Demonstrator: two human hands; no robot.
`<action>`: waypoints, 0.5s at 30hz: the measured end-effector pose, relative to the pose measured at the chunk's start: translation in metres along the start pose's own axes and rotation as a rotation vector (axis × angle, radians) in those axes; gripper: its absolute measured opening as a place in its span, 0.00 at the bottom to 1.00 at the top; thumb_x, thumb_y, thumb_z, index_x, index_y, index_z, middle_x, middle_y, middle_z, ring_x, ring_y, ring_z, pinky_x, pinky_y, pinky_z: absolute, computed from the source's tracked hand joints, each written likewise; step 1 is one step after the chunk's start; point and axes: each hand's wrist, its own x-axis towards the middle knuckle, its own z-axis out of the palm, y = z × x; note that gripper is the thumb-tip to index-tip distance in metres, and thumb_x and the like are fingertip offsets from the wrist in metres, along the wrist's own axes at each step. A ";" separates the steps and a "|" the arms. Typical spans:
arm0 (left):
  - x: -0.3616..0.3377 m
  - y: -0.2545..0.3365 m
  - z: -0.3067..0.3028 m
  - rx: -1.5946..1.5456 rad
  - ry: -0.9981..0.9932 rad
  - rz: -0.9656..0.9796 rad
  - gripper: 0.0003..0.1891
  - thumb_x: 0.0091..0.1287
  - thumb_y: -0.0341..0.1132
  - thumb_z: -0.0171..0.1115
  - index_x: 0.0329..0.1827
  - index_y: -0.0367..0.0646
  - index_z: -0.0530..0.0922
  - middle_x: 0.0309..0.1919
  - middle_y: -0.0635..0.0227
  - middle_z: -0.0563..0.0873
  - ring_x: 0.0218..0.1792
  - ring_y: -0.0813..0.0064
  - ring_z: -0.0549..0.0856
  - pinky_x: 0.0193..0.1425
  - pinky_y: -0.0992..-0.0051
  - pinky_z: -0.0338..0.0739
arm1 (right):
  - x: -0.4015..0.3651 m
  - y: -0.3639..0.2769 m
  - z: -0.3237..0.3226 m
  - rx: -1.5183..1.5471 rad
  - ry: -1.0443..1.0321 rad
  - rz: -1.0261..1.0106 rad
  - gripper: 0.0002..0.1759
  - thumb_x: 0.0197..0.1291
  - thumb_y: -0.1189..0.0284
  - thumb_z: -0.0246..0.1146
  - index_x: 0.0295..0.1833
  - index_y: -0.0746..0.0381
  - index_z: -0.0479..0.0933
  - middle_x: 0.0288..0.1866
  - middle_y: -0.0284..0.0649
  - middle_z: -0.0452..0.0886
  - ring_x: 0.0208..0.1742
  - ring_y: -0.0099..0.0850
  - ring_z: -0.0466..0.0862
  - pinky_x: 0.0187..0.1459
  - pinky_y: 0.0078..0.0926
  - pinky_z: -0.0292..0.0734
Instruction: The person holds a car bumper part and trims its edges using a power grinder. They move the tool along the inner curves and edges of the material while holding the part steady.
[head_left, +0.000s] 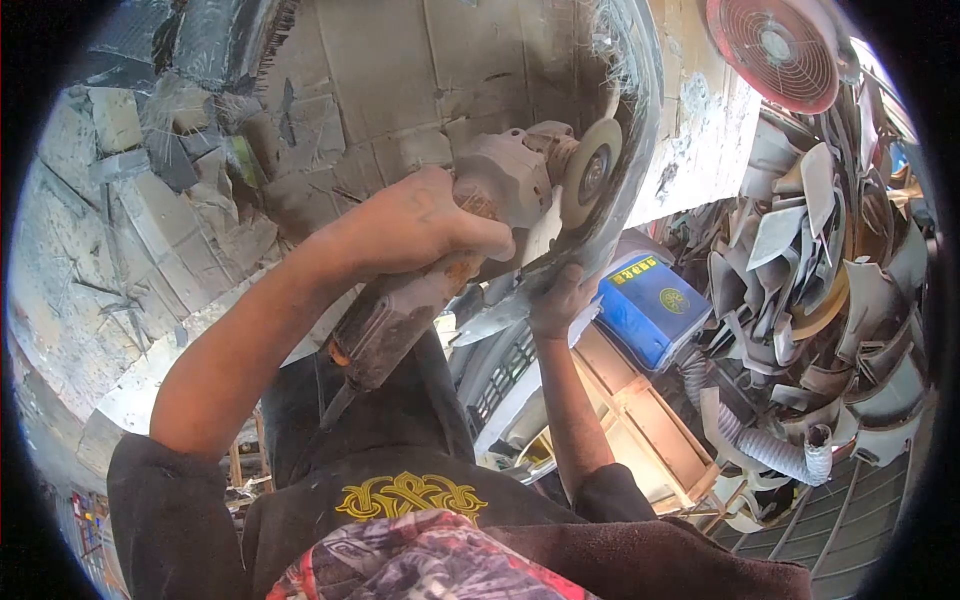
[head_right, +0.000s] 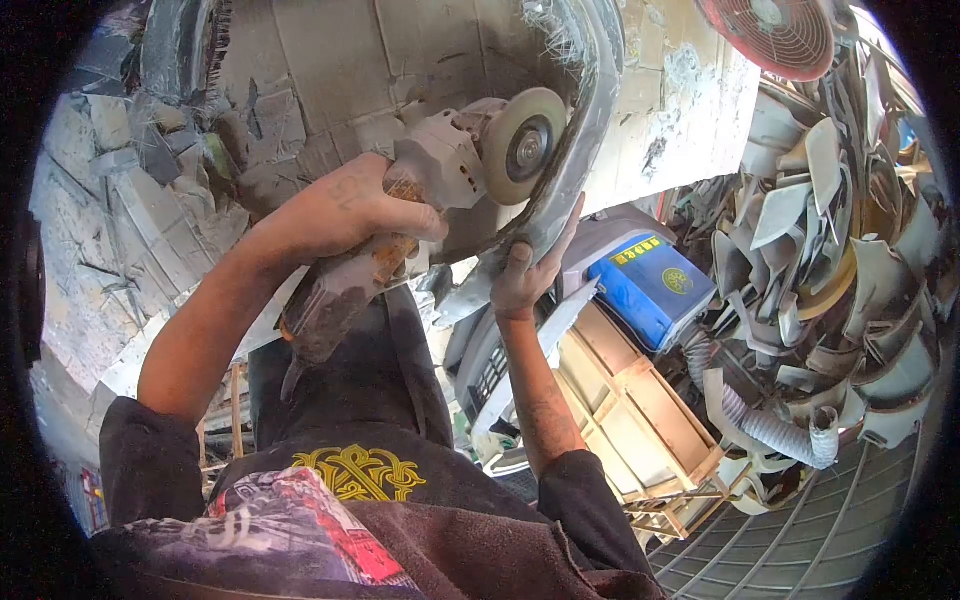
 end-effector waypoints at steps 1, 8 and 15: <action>0.000 0.000 -0.001 -0.002 0.000 0.000 0.29 0.52 0.52 0.72 0.45 0.31 0.85 0.33 0.61 0.86 0.35 0.70 0.82 0.46 0.71 0.75 | 0.000 -0.001 0.001 -0.001 -0.001 0.000 0.68 0.58 0.25 0.54 0.83 0.70 0.43 0.79 0.53 0.60 0.74 0.39 0.67 0.73 0.35 0.61; 0.004 0.006 -0.001 0.035 0.008 0.006 0.24 0.54 0.48 0.71 0.43 0.36 0.86 0.33 0.60 0.86 0.34 0.69 0.83 0.47 0.70 0.76 | 0.002 -0.010 0.002 -0.061 0.014 -0.012 0.69 0.57 0.24 0.53 0.84 0.69 0.42 0.77 0.54 0.64 0.72 0.40 0.70 0.71 0.36 0.64; 0.012 0.012 -0.005 0.037 -0.025 -0.015 0.25 0.53 0.51 0.71 0.39 0.34 0.87 0.32 0.59 0.86 0.34 0.69 0.83 0.46 0.70 0.76 | 0.002 -0.028 0.007 -0.046 0.012 0.018 0.69 0.57 0.24 0.54 0.84 0.68 0.42 0.62 0.49 0.75 0.55 0.35 0.79 0.58 0.32 0.74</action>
